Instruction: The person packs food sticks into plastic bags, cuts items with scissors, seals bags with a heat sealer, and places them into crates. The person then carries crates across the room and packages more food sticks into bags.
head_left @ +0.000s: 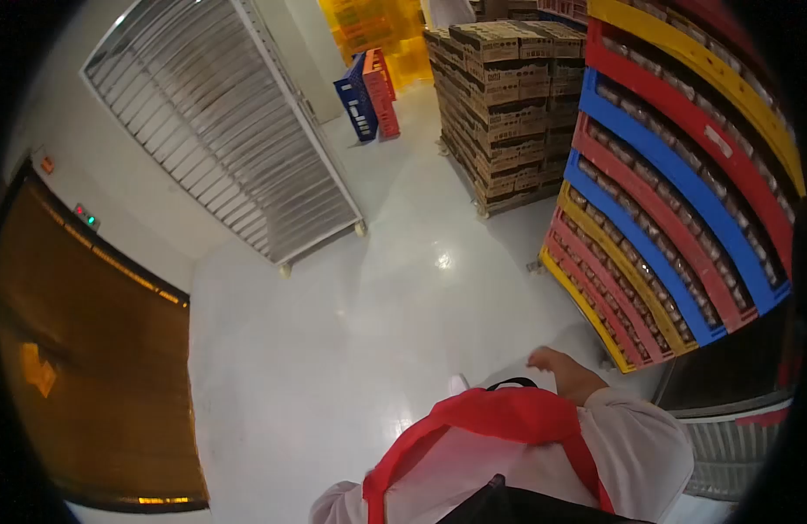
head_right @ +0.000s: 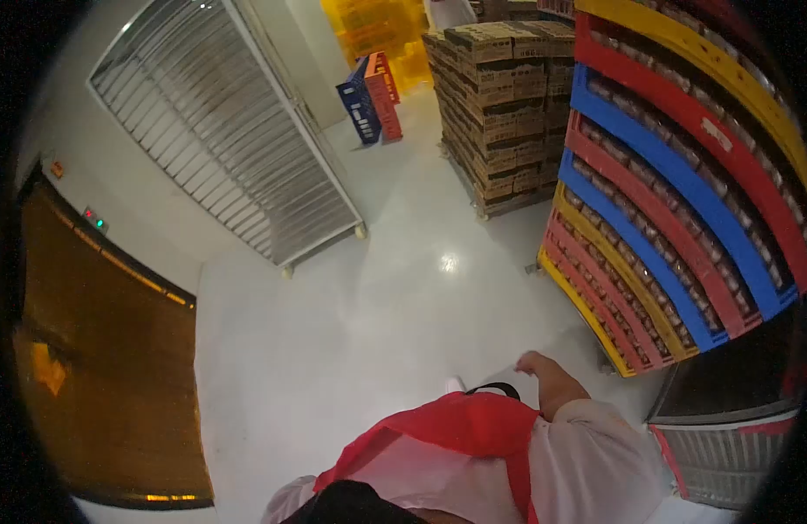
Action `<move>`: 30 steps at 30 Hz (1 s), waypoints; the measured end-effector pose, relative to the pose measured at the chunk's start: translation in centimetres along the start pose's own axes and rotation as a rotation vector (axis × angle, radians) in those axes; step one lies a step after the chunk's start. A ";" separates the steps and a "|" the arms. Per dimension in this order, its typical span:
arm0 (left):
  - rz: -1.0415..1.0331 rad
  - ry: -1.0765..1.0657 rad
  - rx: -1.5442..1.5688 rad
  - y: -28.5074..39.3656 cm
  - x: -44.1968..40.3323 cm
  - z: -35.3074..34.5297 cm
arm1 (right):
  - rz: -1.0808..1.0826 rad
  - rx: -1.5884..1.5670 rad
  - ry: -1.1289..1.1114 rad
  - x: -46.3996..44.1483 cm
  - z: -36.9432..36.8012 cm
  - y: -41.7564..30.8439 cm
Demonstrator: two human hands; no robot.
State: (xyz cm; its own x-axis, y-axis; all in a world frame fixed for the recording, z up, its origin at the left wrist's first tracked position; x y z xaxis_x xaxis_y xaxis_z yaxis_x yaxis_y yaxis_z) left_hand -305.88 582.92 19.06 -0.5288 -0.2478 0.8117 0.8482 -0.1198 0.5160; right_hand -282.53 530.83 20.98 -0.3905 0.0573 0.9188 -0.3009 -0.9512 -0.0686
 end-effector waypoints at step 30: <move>-0.025 -0.048 0.006 60.1 -38.4 3.2 | 0.192 -0.441 0.473 -31.5 64.5 -30.1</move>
State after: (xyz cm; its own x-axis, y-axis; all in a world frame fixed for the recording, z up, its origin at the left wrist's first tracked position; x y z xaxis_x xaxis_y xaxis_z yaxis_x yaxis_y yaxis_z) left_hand -234.71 588.36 19.73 -0.5507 -0.1986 0.8107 0.8346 -0.1200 0.5376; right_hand -205.06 538.07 19.21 -0.7811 0.1217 0.6124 -0.4763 -0.7503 -0.4584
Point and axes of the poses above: each hand's wrist, its own x-axis away from the middle knuckle, its own z-axis out of the back of the hand, y = z × x, the point moved 1 cm from there along -x, towards the middle knuckle, and after that the axes turned 14 degrees about -z, right-handed, at the moved point
